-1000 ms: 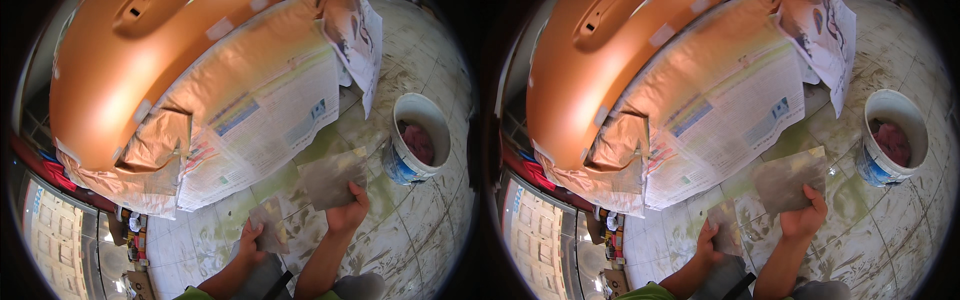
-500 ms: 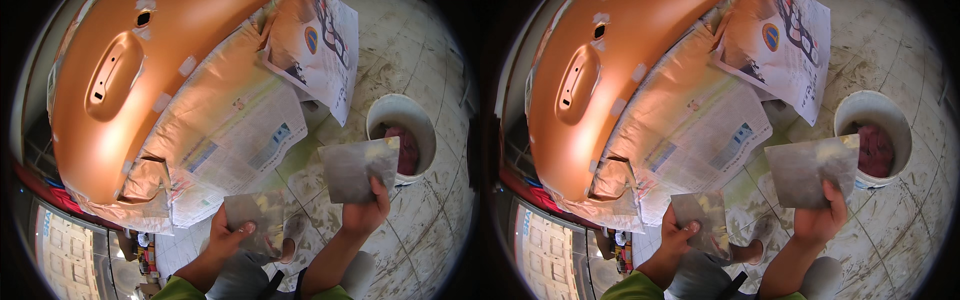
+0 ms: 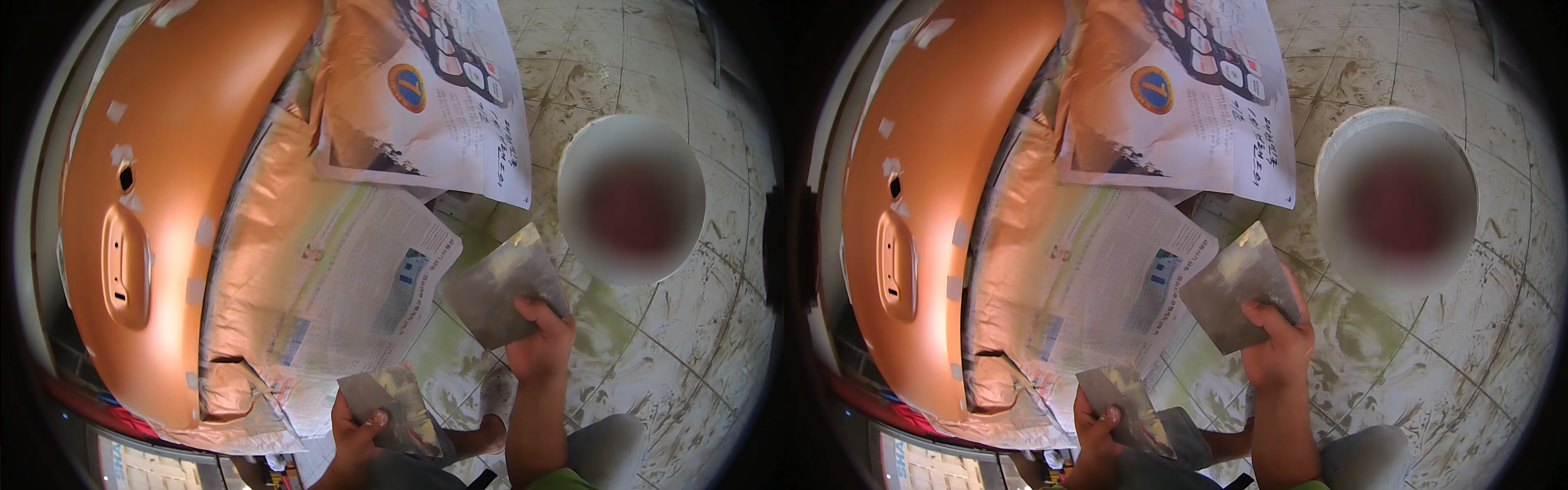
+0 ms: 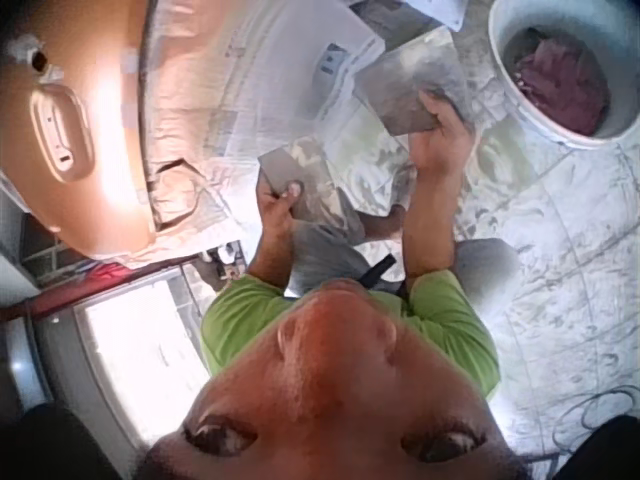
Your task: The person sands a copper-colored car bumper with a sanding block, dipping it into a bucket of water periodically. The person then moves to a workbench to prepare another sanding block with a yellow substance before returning to sand a second car part.
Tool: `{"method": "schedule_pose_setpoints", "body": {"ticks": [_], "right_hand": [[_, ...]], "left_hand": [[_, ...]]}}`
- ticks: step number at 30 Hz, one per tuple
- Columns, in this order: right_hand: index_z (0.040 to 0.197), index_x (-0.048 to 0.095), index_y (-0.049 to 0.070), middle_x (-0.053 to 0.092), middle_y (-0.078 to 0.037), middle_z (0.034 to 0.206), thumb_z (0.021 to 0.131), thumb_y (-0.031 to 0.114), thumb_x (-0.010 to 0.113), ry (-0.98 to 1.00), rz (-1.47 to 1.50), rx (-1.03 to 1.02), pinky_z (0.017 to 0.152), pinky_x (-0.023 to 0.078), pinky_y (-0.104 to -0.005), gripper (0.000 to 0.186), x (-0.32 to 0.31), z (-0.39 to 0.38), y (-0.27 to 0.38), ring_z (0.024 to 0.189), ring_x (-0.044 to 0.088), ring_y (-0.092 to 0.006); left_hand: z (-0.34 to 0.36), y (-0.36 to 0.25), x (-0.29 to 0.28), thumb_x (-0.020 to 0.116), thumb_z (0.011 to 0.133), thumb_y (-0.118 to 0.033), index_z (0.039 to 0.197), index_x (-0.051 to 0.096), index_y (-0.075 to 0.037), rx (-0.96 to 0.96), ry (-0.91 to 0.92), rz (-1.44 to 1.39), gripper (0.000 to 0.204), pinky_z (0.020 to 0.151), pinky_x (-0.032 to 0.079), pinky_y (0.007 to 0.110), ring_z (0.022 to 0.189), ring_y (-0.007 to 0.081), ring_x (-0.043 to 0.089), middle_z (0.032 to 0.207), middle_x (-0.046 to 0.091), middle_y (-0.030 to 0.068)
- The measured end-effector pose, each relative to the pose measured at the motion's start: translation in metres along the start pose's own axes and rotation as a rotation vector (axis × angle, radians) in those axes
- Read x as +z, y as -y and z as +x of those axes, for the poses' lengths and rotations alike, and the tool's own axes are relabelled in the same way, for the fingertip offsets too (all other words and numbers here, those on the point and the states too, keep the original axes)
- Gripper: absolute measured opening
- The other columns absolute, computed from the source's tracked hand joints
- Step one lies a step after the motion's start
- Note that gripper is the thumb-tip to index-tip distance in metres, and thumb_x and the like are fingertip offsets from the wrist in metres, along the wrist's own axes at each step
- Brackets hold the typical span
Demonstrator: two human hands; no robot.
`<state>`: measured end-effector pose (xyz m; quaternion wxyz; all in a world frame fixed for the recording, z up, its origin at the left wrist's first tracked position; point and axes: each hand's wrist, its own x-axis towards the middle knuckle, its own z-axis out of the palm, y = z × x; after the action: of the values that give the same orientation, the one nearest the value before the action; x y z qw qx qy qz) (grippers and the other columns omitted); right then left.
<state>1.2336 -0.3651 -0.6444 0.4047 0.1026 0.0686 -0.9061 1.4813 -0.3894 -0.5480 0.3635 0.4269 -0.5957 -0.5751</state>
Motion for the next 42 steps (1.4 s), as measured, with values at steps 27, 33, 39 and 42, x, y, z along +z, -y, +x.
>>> {"method": "schedule_pose_setpoints", "body": {"ticks": [27, 33, 39, 42], "right_hand": [[0.146, 0.049, -0.007, 0.065, -0.016, 0.128, 0.077, -0.009, 0.055, -0.015, -0.093, 0.027, 0.106, 0.047, -0.0409, 0.069, -0.033, 0.027, 0.0, 0.119, 0.063, -0.0292], [0.146, 0.049, -0.007, 0.065, -0.016, 0.129, 0.078, -0.009, 0.055, -0.013, -0.062, 0.107, 0.105, 0.047, -0.0407, 0.068, -0.044, 0.03, -0.018, 0.12, 0.062, -0.0285], [0.145, 0.052, -0.006, 0.065, -0.016, 0.13, 0.078, -0.011, 0.059, -0.016, 0.016, 0.122, 0.105, 0.048, -0.0398, 0.067, -0.05, 0.031, -0.027, 0.12, 0.062, -0.0279], [0.145, 0.053, -0.005, 0.065, -0.016, 0.129, 0.079, -0.011, 0.059, -0.009, 0.022, 0.121, 0.105, 0.048, -0.0392, 0.066, -0.048, 0.031, -0.024, 0.12, 0.062, -0.0272]], "left_hand": [[0.029, -0.004, 0.022, 0.072, 0.094, -0.002, 0.129, 0.053, 0.003, -0.144, 0.465, 0.168, 0.041, 0.096, 0.051, 0.033, 0.108, 0.0147, 0.065, 0.117, 0.07, 0.0089], [0.021, -0.003, 0.015, 0.074, 0.093, -0.004, 0.126, 0.053, 0.003, -0.18, 0.298, 0.229, 0.04, 0.093, 0.051, 0.032, 0.104, 0.0143, 0.066, 0.114, 0.07, 0.0093], [0.02, 0.003, 0.007, 0.076, 0.092, -0.005, 0.125, 0.054, 0.004, -0.126, 0.33, 0.388, 0.041, 0.092, 0.052, 0.031, 0.1, 0.0144, 0.066, 0.11, 0.071, 0.0089], [0.021, 0.005, 0.001, 0.073, 0.088, -0.004, 0.129, 0.048, 0.006, -0.154, 0.345, 0.473, 0.049, 0.095, 0.052, 0.036, 0.105, 0.0206, 0.067, 0.113, 0.07, 0.0146]]}}
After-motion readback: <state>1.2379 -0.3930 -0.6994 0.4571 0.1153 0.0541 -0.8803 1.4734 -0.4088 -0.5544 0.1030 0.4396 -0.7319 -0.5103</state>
